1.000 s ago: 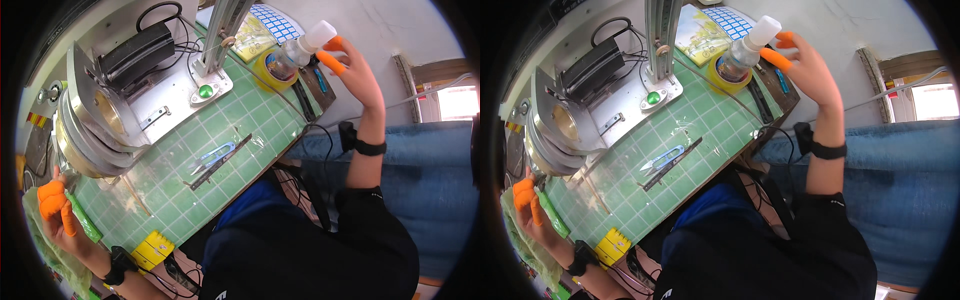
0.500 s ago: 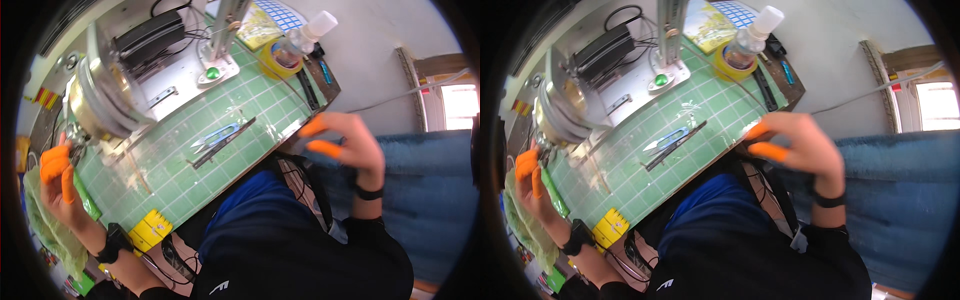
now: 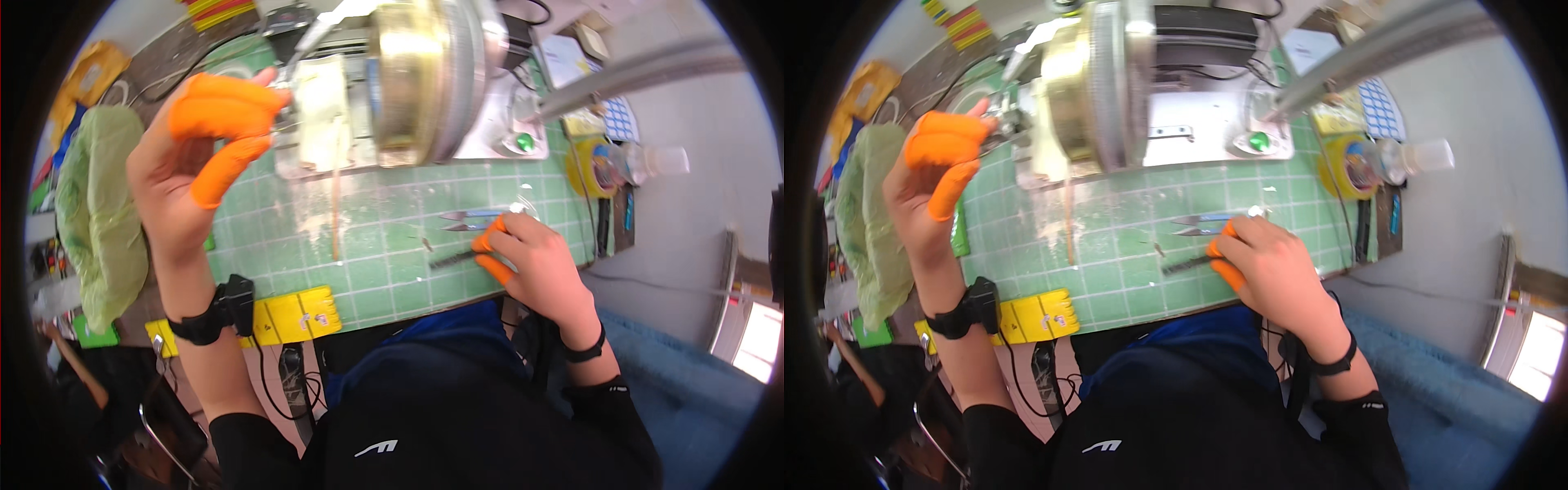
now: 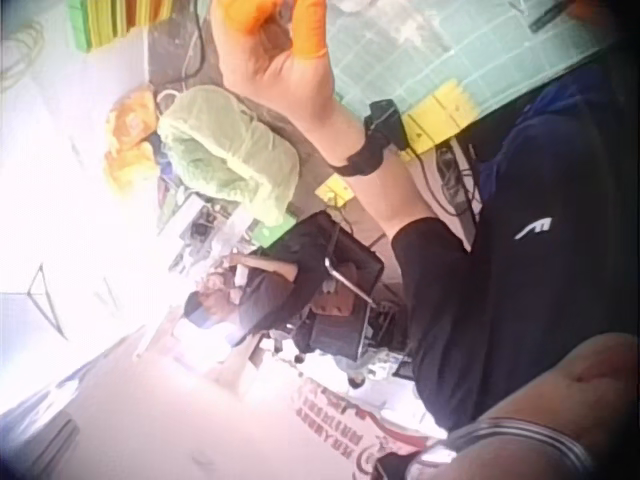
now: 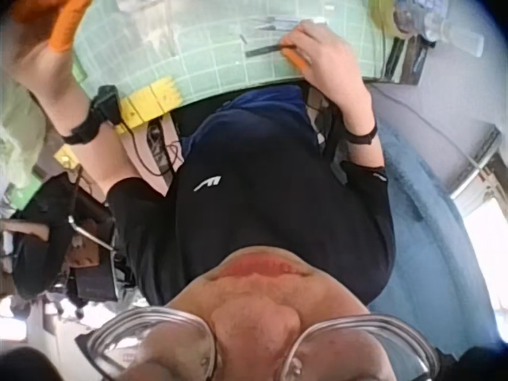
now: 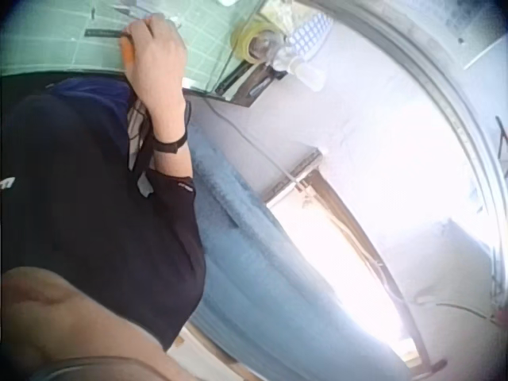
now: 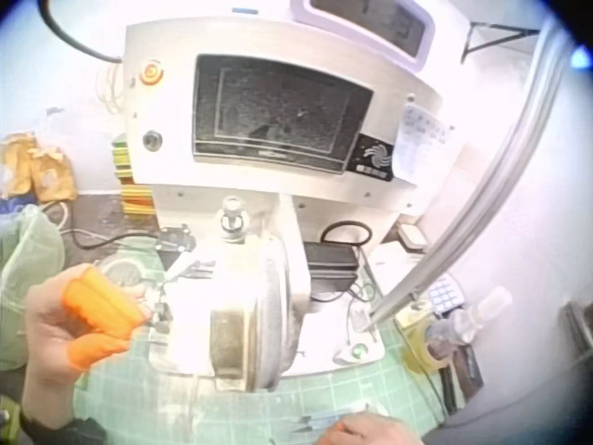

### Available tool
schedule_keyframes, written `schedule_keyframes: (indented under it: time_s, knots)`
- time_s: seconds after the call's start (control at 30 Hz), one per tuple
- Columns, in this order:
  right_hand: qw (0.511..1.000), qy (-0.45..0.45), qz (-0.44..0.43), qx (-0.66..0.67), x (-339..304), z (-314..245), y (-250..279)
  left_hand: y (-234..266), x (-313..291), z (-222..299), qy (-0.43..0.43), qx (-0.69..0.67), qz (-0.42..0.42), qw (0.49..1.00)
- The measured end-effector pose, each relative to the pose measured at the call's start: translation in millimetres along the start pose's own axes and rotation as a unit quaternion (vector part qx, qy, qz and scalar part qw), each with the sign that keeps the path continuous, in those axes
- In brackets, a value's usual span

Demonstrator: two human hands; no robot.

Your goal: Assembling small electronic or mechanical components using adhesive and manual tools.

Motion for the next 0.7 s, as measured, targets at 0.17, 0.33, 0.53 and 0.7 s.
schedule_keyframes:
  time_s: [0.17,0.33,0.53,0.7]
  knots:
    - [0.995,-0.051,-0.084,0.022,-1.2,-17.3,7.3,-5.4,4.9,0.5,-0.008,-0.017,-0.013,1.000]
    - [0.982,-0.060,-0.176,-0.025,0.4,-20.0,3.7,-5.4,4.4,1.7,-0.017,-0.011,-0.002,1.000]
    - [0.964,-0.052,-0.199,0.167,28.9,-31.9,34.4,-4.3,6.0,0.8,-0.013,0.008,-0.011,1.000]
    - [0.963,0.133,0.041,0.231,70.8,-55.0,105.2,-0.2,4.0,3.4,-0.015,-0.001,-0.014,1.000]
Point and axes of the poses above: each hand's wrist, its own x-axis towards the middle knuckle, its own y-axis out of the back of the hand, z = x × y, the point moved 2 cm from there along x, towards the middle knuckle, and after that the axes turned 13 degrees about y, right-handed, at the moved point
